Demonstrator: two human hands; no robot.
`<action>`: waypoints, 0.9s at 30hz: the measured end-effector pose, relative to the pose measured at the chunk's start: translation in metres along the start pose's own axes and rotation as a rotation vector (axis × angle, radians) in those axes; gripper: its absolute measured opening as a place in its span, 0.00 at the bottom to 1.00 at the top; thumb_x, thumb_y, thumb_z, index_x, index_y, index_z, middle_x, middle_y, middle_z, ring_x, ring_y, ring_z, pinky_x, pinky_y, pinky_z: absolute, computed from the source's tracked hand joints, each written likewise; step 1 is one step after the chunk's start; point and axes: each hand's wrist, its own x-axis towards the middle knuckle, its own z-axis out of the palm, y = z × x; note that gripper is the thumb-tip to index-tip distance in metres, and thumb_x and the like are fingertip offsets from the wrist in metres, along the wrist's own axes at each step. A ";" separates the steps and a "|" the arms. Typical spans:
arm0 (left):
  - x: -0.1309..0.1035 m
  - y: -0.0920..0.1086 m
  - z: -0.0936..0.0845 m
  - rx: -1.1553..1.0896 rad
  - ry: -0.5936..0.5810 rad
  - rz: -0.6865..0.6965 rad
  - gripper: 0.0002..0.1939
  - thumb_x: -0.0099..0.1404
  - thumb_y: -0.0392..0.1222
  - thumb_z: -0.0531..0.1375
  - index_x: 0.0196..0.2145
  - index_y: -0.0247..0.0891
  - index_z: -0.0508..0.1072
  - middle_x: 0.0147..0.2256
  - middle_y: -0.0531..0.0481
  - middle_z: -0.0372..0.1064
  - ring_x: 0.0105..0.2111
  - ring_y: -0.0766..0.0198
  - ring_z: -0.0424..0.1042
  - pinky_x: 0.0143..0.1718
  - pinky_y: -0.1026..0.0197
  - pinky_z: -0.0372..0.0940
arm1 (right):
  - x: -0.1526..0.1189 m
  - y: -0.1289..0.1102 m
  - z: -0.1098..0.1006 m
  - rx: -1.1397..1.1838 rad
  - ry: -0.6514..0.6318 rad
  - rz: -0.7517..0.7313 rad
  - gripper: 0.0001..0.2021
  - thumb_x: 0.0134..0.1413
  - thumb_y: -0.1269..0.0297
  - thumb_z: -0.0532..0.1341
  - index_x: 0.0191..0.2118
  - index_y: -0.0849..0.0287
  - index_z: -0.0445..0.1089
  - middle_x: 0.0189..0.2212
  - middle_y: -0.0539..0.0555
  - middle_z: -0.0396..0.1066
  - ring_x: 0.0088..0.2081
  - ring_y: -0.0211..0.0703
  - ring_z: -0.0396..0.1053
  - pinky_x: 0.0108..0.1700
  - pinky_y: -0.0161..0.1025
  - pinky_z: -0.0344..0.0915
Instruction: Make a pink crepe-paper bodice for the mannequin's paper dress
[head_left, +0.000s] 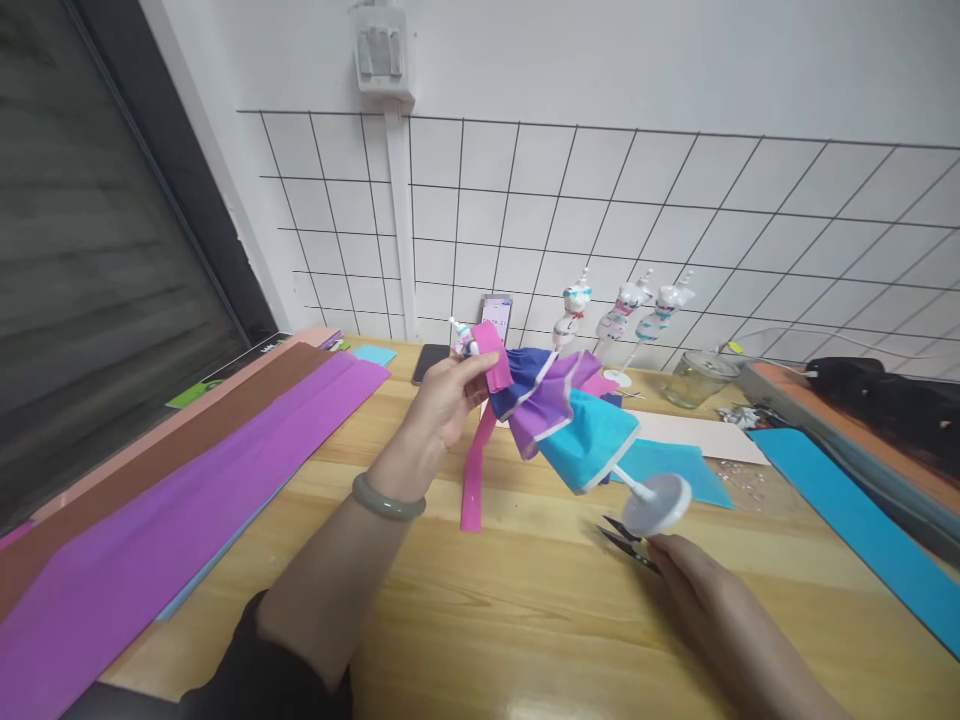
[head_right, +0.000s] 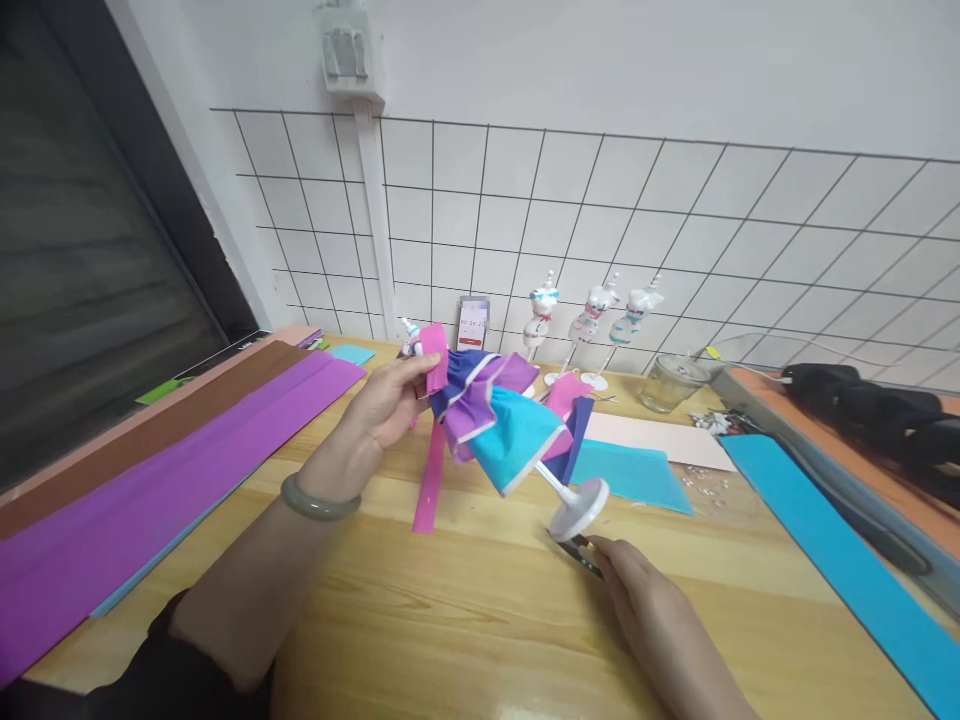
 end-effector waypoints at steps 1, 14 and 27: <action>0.001 0.002 -0.003 -0.044 -0.049 -0.039 0.06 0.54 0.38 0.65 0.26 0.33 0.73 0.23 0.53 0.70 0.24 0.70 0.68 0.29 0.65 0.62 | 0.002 -0.004 -0.001 0.054 -0.009 0.000 0.19 0.62 0.53 0.48 0.42 0.57 0.71 0.42 0.60 0.76 0.44 0.56 0.74 0.43 0.45 0.70; -0.015 0.017 -0.027 0.079 -0.454 0.026 0.22 0.34 0.54 0.71 0.25 0.41 0.71 0.17 0.55 0.66 0.21 0.64 0.67 0.42 0.51 0.67 | 0.033 -0.074 -0.049 0.315 -0.154 -0.188 0.20 0.62 0.55 0.54 0.56 0.57 0.66 0.48 0.59 0.73 0.47 0.52 0.71 0.47 0.48 0.69; -0.017 0.014 -0.045 0.398 -0.560 -0.064 0.25 0.25 0.61 0.71 0.19 0.44 0.70 0.08 0.54 0.54 0.17 0.59 0.63 0.42 0.42 0.64 | 0.004 -0.146 -0.060 -0.132 0.170 -0.564 0.19 0.66 0.60 0.45 0.49 0.59 0.69 0.28 0.55 0.73 0.19 0.41 0.71 0.18 0.38 0.69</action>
